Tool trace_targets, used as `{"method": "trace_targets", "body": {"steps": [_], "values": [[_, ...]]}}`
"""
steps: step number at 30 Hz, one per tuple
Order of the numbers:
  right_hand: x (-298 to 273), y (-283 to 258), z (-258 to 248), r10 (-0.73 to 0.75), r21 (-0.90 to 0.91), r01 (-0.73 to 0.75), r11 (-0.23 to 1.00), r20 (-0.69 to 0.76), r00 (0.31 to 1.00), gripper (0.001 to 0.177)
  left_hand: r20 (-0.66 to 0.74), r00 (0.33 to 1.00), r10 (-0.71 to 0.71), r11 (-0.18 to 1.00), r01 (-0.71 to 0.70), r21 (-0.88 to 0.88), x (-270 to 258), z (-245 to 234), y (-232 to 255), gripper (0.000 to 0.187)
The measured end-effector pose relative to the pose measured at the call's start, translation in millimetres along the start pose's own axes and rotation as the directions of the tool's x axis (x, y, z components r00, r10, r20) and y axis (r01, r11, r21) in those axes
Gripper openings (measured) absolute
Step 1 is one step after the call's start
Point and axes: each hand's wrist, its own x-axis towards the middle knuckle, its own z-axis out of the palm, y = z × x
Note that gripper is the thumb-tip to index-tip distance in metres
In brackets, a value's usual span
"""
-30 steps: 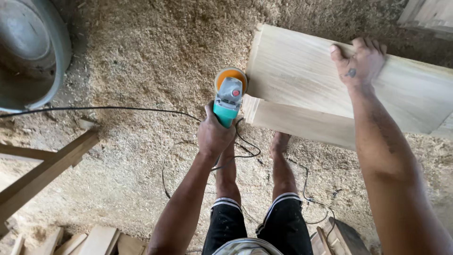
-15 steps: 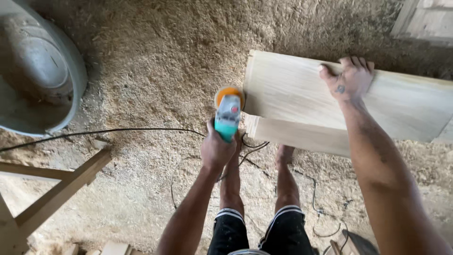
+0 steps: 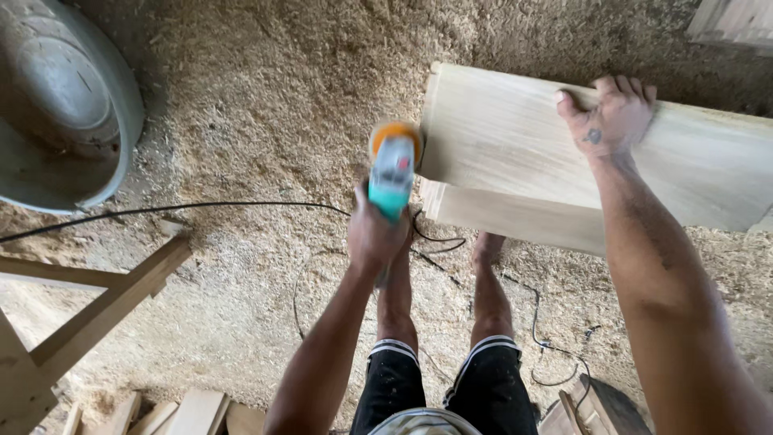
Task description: The person uses an electric orbital sander to smooth the surface of a rectangular wooden board. They hold the board steady with their left hand while moving the sander back and forth across the wood with their right hand, generating sawdust.
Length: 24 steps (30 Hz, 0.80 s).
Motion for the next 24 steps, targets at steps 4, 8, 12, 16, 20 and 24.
{"method": "trace_targets", "body": {"steps": [4,8,12,16,20,24], "values": [[-6.6,-2.4,2.5,0.0,0.002,0.0,1.0,0.021,1.0,0.059,-0.108,0.988,0.111,0.993,-0.105,0.058,-16.0,9.5,-20.4,0.084],[2.3,4.7,2.9,-0.039,-0.029,0.039,0.999,0.003,0.999,0.058,-0.04,0.997,0.067,0.99,-0.071,-0.125,47.3,0.1,25.9,0.092],[-3.6,-0.2,-3.2,-0.04,-0.041,0.041,0.998,0.011,0.999,0.051,-0.103,0.975,0.198,0.98,-0.194,0.041,75.0,-11.9,50.1,0.087],[-0.4,-5.0,-6.9,-0.021,-0.008,0.021,1.0,0.022,1.0,0.058,-0.009,0.996,0.083,0.994,-0.083,0.073,28.6,-26.6,41.7,0.09],[4.7,-3.3,-0.6,0.0,0.011,-0.001,1.0,0.018,1.0,0.056,-0.072,0.991,0.117,0.985,-0.107,0.134,4.7,-27.8,36.2,0.08],[-6.9,3.0,-1.2,-0.026,-0.029,0.026,0.999,0.024,0.999,0.042,-0.058,0.99,0.132,0.99,-0.134,-0.032,52.4,-19.5,56.4,0.084]]}}
